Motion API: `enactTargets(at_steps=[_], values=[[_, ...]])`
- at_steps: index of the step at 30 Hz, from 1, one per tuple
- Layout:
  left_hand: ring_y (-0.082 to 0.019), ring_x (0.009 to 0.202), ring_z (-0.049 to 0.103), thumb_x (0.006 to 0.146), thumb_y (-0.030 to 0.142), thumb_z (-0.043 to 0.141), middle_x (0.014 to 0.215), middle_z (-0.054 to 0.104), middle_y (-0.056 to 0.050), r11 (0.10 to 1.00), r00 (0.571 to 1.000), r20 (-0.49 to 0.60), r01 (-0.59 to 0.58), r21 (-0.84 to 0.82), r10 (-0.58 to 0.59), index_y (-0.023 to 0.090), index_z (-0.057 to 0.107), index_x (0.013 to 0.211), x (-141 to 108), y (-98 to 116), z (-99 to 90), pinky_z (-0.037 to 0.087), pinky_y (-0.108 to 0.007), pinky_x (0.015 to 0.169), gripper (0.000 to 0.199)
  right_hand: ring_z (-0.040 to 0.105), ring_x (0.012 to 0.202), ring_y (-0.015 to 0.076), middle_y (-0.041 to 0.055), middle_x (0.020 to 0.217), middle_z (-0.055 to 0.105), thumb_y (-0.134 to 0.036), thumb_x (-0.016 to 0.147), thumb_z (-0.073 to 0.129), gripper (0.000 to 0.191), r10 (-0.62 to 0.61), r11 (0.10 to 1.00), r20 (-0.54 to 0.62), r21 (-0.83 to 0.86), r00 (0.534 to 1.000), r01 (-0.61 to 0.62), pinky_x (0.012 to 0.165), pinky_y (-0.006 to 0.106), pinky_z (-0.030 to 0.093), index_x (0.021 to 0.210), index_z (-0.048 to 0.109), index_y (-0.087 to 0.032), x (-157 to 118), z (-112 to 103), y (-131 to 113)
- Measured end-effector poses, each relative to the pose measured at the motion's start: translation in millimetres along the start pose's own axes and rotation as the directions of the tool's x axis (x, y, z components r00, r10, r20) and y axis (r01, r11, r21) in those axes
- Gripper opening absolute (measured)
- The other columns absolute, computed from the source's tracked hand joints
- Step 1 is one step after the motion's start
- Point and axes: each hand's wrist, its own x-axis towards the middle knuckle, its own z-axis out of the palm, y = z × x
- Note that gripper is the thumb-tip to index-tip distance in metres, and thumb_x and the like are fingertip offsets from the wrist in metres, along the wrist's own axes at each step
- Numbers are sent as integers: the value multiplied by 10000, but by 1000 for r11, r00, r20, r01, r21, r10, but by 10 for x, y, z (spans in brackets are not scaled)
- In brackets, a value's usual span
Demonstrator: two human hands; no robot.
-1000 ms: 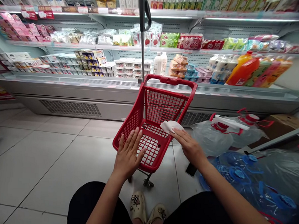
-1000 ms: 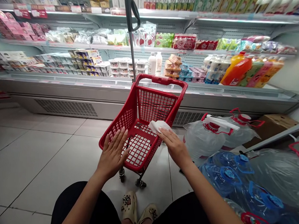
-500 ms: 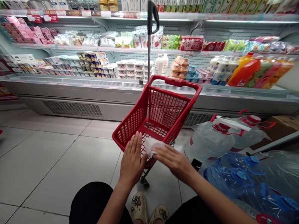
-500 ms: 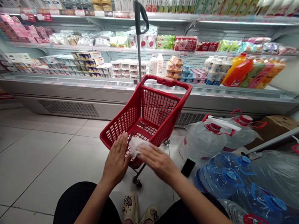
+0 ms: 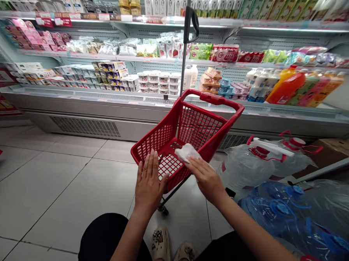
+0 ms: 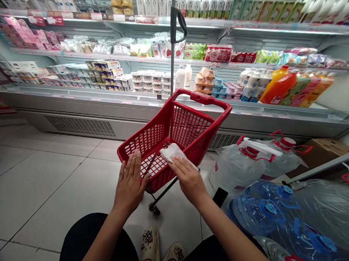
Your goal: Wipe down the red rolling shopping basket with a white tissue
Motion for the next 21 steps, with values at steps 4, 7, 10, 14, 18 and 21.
enactTargets(at_steps=[4,7,10,14,18,21], values=[[-277,1598,242,1069,530,321,1726,244,-148,995,999,-6,-44,-85,44,145,-25,1678,68,211,47,255,-479,1283,799,469,1474,205,98,1531,575,-29,992,447,550,-111,993,30,47,993,109,1218,435,451,1518,527,-169,95,54,-386],[-283,1584,282,1053,591,317,1713,276,-161,994,999,-7,-39,-105,38,150,-11,1679,66,180,100,298,-463,1259,833,481,1465,196,97,1515,592,-43,1007,442,517,-156,986,43,60,987,153,1224,422,441,1500,546,-163,161,64,-381],[-289,1551,358,1030,642,350,1699,313,-154,996,999,17,-37,-78,39,172,9,1683,31,35,90,352,-446,1222,873,515,1438,204,101,1487,619,9,972,386,583,-105,994,32,13,994,104,1235,443,426,1505,545,-163,152,-2,-104],[-270,1507,434,1046,604,361,1682,364,-120,998,999,37,-21,-57,23,202,23,1685,5,-135,8,379,-425,1204,827,493,1457,239,104,1515,591,48,901,353,726,20,997,10,-72,1000,-19,1244,498,408,1576,464,-196,50,-213,358],[-250,1491,458,1055,575,368,1679,377,-88,997,999,35,-36,-63,39,232,54,1686,3,-237,-37,370,-406,1218,783,453,1485,263,85,1559,548,31,839,400,823,34,997,33,-64,999,-32,1255,517,390,1626,377,-210,36,-299,379],[-247,1490,461,1052,576,378,1676,385,-81,997,998,37,-48,-60,51,242,68,1686,-6,-291,-43,395,-389,1202,781,415,1510,249,85,1560,546,9,837,427,814,-28,1000,46,0,999,28,1265,509,375,1626,369,-185,133,-134,22]])
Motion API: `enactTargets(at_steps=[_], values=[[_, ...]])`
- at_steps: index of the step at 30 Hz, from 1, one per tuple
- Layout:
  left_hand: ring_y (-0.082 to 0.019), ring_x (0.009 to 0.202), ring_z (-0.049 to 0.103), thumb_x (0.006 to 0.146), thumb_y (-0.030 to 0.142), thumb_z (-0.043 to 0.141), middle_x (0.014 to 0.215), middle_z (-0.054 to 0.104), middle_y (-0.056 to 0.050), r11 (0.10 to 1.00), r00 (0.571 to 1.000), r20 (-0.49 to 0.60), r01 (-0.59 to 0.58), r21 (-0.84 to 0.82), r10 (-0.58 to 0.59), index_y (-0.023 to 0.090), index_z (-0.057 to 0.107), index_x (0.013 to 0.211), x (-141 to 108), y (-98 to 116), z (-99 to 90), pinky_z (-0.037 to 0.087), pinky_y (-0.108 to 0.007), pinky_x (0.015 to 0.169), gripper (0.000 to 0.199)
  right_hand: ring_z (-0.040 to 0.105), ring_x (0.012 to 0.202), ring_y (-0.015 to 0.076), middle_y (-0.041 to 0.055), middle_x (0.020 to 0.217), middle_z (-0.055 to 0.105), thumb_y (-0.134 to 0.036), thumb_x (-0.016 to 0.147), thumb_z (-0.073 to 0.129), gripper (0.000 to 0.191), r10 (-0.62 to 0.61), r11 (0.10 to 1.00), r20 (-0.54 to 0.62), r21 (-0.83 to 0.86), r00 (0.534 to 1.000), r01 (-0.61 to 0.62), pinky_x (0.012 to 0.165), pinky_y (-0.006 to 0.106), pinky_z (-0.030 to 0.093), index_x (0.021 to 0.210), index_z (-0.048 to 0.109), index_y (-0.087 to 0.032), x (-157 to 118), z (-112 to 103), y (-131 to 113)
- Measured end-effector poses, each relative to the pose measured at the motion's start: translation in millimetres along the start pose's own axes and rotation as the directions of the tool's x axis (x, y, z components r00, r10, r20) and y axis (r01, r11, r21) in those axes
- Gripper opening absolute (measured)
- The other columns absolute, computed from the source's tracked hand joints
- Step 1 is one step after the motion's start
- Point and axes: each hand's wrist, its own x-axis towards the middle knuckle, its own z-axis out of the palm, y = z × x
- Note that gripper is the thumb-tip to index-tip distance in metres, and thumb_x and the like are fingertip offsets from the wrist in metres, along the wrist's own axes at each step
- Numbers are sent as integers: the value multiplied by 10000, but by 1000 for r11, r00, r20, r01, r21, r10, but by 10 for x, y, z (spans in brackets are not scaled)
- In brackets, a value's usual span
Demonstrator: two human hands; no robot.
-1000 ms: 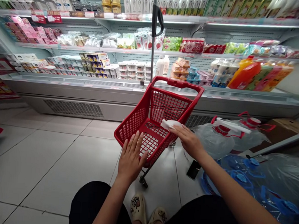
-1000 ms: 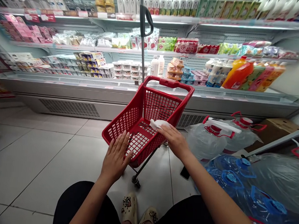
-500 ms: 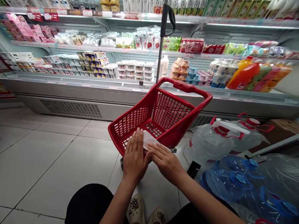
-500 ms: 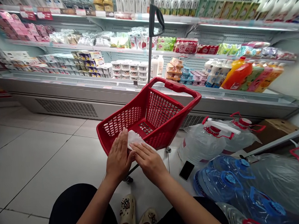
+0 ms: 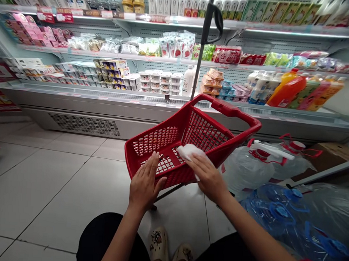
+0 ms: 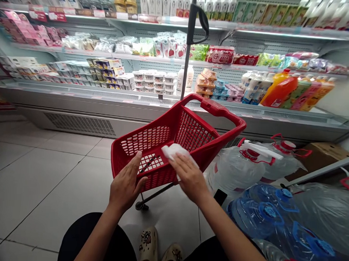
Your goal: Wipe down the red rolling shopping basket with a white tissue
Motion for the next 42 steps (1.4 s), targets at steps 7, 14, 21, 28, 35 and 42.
enactTargets(at_steps=[7,14,21,28,35,42], values=[[-241,1507,435,1063,551,354,1680,379,-86,1000,1000,-5,-21,6,21,233,37,1687,-38,-98,-59,397,-392,1205,769,447,1487,217,81,1541,570,16,929,421,722,-124,990,21,72,992,122,1245,467,408,1619,368,-190,144,263,-460],[-256,1539,381,1067,568,315,1706,323,-60,998,998,33,55,31,-56,275,90,1684,-30,-215,-114,375,-448,1219,720,528,1429,254,80,1524,585,-42,978,464,688,51,992,-71,-111,996,-59,1257,511,384,1625,375,-256,-161,-272,376],[-258,1555,350,1048,595,360,1707,295,-80,998,999,30,-44,53,42,227,126,1681,266,322,76,277,-475,1275,769,486,1462,254,115,1540,565,-64,1012,424,631,60,992,-85,-102,995,-68,1249,506,387,1622,378,-217,-74,23,-32],[-263,1512,428,1053,576,365,1694,316,-75,992,994,47,-97,74,94,227,210,1670,393,514,195,353,-454,1244,726,503,1449,221,124,1549,554,-9,1010,369,650,-15,982,-26,-190,1000,10,1265,493,362,1631,347,-202,-153,-169,228],[-266,1495,455,1047,581,389,1686,337,-55,990,991,53,-124,64,121,260,249,1662,359,419,149,388,-450,1231,708,473,1472,274,99,1594,502,34,967,345,741,161,922,-177,-323,971,-212,1227,522,412,1641,332,-275,-405,-731,1007],[-263,1507,438,1058,579,357,1696,307,-54,992,991,85,-109,68,103,254,342,1630,457,625,156,336,-493,1259,658,434,1499,257,111,1608,480,32,964,340,759,144,959,-108,-230,984,-166,1220,481,431,1665,254,-245,-289,-396,510]])
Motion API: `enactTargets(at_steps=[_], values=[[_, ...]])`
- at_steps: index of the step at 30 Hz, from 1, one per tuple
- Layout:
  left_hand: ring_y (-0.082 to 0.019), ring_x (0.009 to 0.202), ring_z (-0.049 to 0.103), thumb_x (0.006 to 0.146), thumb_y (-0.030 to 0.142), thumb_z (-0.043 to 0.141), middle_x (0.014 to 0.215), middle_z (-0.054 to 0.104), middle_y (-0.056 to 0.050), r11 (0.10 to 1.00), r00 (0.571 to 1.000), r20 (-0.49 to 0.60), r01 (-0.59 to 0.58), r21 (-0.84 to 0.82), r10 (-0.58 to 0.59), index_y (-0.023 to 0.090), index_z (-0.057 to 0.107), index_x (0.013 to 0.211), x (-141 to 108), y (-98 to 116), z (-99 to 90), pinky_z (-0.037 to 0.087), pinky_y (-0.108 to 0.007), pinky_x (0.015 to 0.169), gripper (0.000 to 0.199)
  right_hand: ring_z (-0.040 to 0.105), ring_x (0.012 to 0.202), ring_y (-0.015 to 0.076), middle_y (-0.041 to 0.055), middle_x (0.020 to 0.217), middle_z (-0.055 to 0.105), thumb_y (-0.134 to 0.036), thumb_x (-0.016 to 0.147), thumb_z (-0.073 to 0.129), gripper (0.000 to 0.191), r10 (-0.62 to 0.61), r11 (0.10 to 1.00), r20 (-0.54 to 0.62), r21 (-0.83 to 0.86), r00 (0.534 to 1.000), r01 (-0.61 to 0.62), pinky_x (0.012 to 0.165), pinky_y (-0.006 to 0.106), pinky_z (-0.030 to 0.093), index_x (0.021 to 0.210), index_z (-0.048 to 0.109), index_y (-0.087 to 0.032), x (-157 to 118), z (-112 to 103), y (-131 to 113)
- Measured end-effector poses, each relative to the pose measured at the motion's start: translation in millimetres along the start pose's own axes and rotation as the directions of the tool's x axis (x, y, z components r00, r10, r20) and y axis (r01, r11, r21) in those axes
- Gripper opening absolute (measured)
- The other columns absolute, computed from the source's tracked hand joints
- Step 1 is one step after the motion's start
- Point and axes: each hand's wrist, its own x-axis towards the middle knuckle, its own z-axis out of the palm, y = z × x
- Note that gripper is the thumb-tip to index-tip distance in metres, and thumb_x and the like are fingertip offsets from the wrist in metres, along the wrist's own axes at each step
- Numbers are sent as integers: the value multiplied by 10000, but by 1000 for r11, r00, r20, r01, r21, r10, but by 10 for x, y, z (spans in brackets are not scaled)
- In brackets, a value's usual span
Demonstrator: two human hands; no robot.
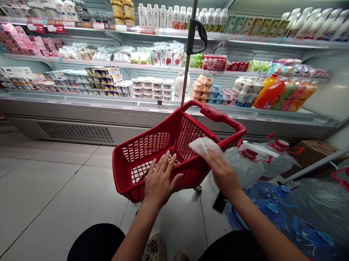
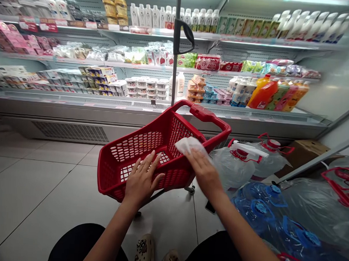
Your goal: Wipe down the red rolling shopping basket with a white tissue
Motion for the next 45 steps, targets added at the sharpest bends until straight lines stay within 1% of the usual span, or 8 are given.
enactTargets(at_steps=[5,14,17,23,32,35,41,45], values=[[-256,1533,393,1050,565,404,1696,313,-37,996,997,-1,-82,-25,82,260,329,1634,138,76,6,291,-471,1284,663,465,1478,226,113,1582,514,-2,995,365,733,-170,985,59,50,984,167,1244,458,402,1675,192,-214,34,68,-202],[-265,1476,480,1059,541,392,1668,365,-33,992,992,-9,-124,-2,124,265,307,1640,104,2,63,399,-474,1211,649,488,1461,282,110,1580,518,44,910,377,753,170,973,-38,-155,985,-174,1216,518,425,1607,415,-238,59,-379,941],[-254,1478,477,1055,544,405,1665,374,-19,989,989,-36,-144,-16,143,269,296,1643,118,26,77,395,-457,1216,658,474,1472,269,90,1582,520,45,901,385,778,161,978,-36,-127,986,-164,1217,499,433,1618,392,-258,58,-266,715],[-249,1517,419,1056,536,411,1676,351,-11,989,987,-70,-146,-6,145,287,342,1626,109,17,88,293,-481,1275,626,459,1481,207,85,1577,527,44,940,328,788,-140,990,75,1,987,140,1243,456,411,1667,245,-251,31,-6,137],[-247,1564,332,1046,558,430,1700,295,-3,988,985,-82,-152,-25,150,342,358,1615,216,23,143,198,-533,1308,613,472,1473,253,107,1571,532,31,897,380,753,163,972,-45,-163,986,-168,1226,503,416,1600,419,-236,163,-291,1238],[-261,1566,327,1030,580,453,1698,303,-6,987,985,-76,-156,-44,152,350,367,1609,323,15,206,196,-560,1306,629,488,1461,253,112,1554,551,27,888,394,736,174,973,-30,-148,984,-177,1216,495,430,1577,457,-223,210,-171,1101],[-257,1584,285,1018,578,479,1709,288,-34,985,984,-69,-167,-47,164,298,309,1635,520,16,368,186,-547,1308,698,499,1452,224,112,1548,559,-2,937,392,669,-30,999,77,-41,997,33,1208,433,447,1572,468,-199,233,277,224],[-224,1597,246,1026,594,452,1729,246,-50,971,972,-21,-236,-44,236,247,152,1668,534,-110,359,241,-475,1294,790,498,1453,217,104,1559,547,1,936,405,683,-112,993,103,-28,988,116,1228,443,418,1586,443,-208,261,315,310]])
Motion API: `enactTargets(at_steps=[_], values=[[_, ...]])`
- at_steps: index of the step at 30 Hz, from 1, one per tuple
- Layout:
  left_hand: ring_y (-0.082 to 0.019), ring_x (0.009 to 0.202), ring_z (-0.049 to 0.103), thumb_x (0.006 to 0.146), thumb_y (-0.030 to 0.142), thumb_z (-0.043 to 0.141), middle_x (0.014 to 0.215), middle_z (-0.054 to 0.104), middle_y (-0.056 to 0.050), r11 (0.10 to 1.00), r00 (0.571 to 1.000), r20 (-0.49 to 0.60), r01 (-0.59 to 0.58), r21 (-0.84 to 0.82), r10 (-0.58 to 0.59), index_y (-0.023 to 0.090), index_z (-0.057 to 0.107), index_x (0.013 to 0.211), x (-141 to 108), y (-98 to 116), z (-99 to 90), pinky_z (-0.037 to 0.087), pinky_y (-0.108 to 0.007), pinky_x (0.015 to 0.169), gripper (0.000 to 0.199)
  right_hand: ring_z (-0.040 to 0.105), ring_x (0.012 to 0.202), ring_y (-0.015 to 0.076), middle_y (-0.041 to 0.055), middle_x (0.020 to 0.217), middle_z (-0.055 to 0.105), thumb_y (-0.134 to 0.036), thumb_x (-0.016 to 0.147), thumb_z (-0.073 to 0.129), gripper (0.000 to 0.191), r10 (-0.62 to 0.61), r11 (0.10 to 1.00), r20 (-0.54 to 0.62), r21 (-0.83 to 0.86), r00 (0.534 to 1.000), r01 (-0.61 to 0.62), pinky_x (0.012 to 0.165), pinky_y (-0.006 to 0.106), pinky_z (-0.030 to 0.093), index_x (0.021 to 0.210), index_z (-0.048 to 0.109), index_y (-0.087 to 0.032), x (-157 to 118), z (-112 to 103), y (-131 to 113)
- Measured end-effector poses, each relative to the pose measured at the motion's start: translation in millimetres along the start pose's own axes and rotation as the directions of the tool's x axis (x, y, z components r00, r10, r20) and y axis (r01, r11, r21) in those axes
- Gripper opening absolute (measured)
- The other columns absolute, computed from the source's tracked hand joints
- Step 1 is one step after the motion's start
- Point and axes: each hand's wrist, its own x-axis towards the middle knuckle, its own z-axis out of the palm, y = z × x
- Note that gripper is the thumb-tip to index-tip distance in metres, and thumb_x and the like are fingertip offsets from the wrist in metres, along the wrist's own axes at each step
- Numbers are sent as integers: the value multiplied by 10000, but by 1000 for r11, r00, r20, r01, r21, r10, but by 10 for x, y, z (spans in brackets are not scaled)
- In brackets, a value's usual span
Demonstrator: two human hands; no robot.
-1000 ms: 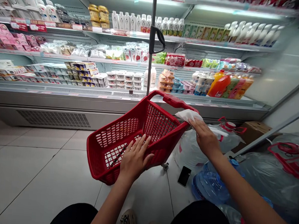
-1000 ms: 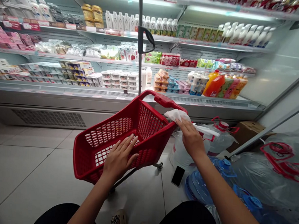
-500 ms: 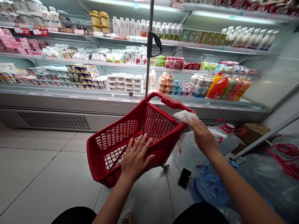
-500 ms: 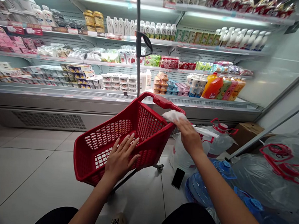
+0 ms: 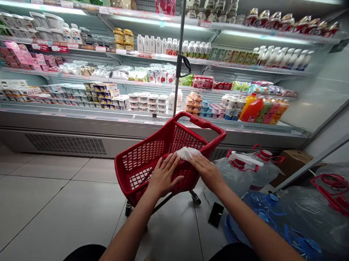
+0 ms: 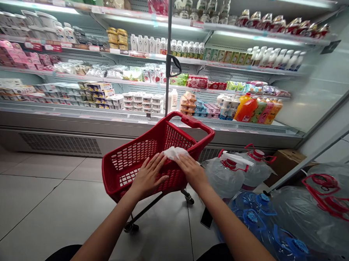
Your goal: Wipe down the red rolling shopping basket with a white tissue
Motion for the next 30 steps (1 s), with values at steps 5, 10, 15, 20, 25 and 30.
enactTargets(at_steps=[5,10,15,20,25,30], values=[[-199,1589,267,1049,595,392,1726,269,-34,999,1000,19,-6,42,5,304,103,1670,-399,-459,-195,248,-416,1287,745,503,1451,237,125,1550,554,43,887,376,741,133,984,-39,-115,990,-137,1219,497,417,1584,445,-200,-20,-149,633],[-218,1575,307,1059,574,372,1718,286,-40,992,995,22,91,84,-93,297,103,1671,-724,-709,-271,275,-436,1277,724,492,1459,239,119,1552,553,29,899,383,752,177,981,-86,-67,980,-183,1214,484,432,1610,399,-217,46,48,439],[-240,1576,303,1060,548,369,1708,303,-62,981,984,-38,176,80,-174,249,68,1677,-654,-584,-190,279,-448,1278,749,497,1455,243,114,1568,535,4,923,410,761,104,990,-77,108,992,-95,1212,468,448,1643,332,-232,175,384,-542],[-246,1575,307,1055,541,383,1701,321,-74,980,980,-72,191,58,-186,225,66,1679,-609,-536,-154,291,-451,1275,768,459,1482,227,106,1583,517,16,933,398,748,-42,981,-40,190,998,48,1209,435,450,1642,329,-212,231,434,-1056],[-247,1579,297,1061,555,343,1707,307,-72,961,960,-67,274,37,-271,229,69,1680,-617,-469,-157,283,-464,1276,751,497,1454,221,116,1562,540,26,936,372,725,39,996,-27,81,999,-37,1206,435,447,1620,380,-212,102,302,-285],[-256,1577,301,1059,573,326,1709,293,-75,946,944,-92,321,44,-316,234,40,1679,-561,-290,-110,250,-487,1282,762,432,1498,243,150,1560,536,28,931,342,723,184,982,-64,56,981,-181,1214,491,427,1618,383,-193,-5,284,214]])
